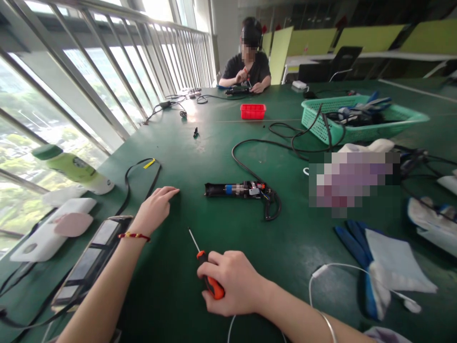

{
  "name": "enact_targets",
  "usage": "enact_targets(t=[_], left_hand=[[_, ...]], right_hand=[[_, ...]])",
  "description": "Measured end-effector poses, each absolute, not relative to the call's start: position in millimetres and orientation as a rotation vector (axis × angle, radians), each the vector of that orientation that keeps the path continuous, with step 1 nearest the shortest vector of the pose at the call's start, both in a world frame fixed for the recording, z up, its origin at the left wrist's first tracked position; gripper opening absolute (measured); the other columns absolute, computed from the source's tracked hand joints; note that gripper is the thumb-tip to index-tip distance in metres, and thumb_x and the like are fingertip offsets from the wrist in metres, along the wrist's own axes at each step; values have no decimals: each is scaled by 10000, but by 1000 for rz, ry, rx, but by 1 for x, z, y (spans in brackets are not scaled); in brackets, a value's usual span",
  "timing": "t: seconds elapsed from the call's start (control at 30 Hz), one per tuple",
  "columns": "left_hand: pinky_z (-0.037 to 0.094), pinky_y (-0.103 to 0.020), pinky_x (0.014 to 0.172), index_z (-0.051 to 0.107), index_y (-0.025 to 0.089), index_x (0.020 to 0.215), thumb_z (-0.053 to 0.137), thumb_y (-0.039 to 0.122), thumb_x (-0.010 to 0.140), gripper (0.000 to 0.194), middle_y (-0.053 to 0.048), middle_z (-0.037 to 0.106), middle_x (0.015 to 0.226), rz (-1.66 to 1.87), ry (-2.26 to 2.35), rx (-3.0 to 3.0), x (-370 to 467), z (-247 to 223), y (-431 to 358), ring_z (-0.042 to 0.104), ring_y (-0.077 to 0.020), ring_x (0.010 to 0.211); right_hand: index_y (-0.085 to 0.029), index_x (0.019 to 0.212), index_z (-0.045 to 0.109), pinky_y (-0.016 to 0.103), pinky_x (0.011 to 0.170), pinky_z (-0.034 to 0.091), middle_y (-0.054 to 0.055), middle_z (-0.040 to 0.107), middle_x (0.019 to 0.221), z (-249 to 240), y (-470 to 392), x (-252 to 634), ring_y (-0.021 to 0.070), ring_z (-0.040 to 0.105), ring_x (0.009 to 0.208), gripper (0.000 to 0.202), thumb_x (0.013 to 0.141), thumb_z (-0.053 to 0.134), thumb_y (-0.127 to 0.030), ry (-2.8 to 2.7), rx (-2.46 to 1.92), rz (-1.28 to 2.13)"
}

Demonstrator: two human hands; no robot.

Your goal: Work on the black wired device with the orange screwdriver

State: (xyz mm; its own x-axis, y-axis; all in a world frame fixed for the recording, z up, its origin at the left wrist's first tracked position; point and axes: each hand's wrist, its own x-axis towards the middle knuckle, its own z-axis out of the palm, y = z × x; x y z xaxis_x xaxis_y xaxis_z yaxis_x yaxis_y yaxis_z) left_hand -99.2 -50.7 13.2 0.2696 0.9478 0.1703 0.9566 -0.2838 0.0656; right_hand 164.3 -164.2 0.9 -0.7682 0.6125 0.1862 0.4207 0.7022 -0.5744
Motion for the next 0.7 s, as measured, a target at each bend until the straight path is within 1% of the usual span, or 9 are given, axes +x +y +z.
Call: enact_targets(t=[0.13, 0.23, 0.3, 0.4, 0.5, 0.6, 0.63, 0.7], left_hand=[[452, -357, 905, 623, 224, 1073, 306, 270, 849, 391, -80, 603, 1078, -281, -1913, -2411, -97, 14, -66, 538, -230, 1009], [477, -332, 824, 641, 224, 992, 310, 307, 865, 364, -81, 611, 1000, -301, -1953, -2357, -92, 16, -71, 561, -224, 954], [477, -328, 797, 637, 216, 941, 320, 303, 863, 338, -80, 611, 978, -325, -1994, -2316, -88, 18, -71, 567, -223, 933], [471, -331, 802, 600, 186, 888, 348, 276, 845, 272, -90, 597, 936, -337, -2054, -2301, -87, 19, -68, 571, -221, 893], [461, -350, 818, 556, 151, 855, 363, 240, 829, 214, -117, 577, 895, -232, -2103, -2289, -87, 17, -64, 569, -237, 864], [454, -370, 821, 523, 162, 810, 354, 206, 828, 175, -120, 569, 857, -67, -2100, -2264, -82, 17, -63, 569, -252, 861], [453, -370, 820, 510, 170, 796, 351, 200, 830, 165, -116, 566, 849, -48, -2090, -2272, -77, 18, -64, 570, -252, 861], [453, -361, 806, 485, 179, 799, 346, 202, 842, 147, -105, 568, 859, -105, -2078, -2323, -61, 25, -66, 575, -244, 852]], right_hand=[[-215, 961, 577, 225, 587, 388, -13, 569, 806, 3, -165, 165, 104, 479, 585, 300, 712, 554, -381, -2539, -814, 754], [-212, 955, 580, 226, 597, 403, -12, 569, 807, 4, -164, 166, 104, 483, 589, 297, 707, 564, -375, -2548, -819, 748], [-210, 953, 585, 226, 600, 412, -14, 563, 791, 4, -164, 166, 103, 485, 586, 298, 704, 573, -373, -2537, -817, 754], [-206, 934, 590, 220, 585, 412, -21, 540, 759, 3, -166, 166, 91, 465, 558, 282, 701, 582, -365, -2457, -803, 798], [-188, 904, 569, 204, 543, 395, -21, 495, 736, 3, -167, 165, 80, 439, 543, 239, 700, 569, -313, -2239, -789, 844], [-181, 838, 515, 212, 515, 371, -30, 414, 677, 7, -160, 171, 88, 409, 535, 170, 684, 546, -245, -1908, -861, 741], [-186, 826, 498, 218, 502, 356, -36, 389, 663, 9, -156, 175, 89, 389, 521, 156, 682, 538, -229, -1815, -899, 675], [-196, 826, 487, 240, 523, 357, -29, 391, 688, 12, -143, 187, 99, 388, 534, 145, 692, 535, -226, -1646, -1025, 568]])
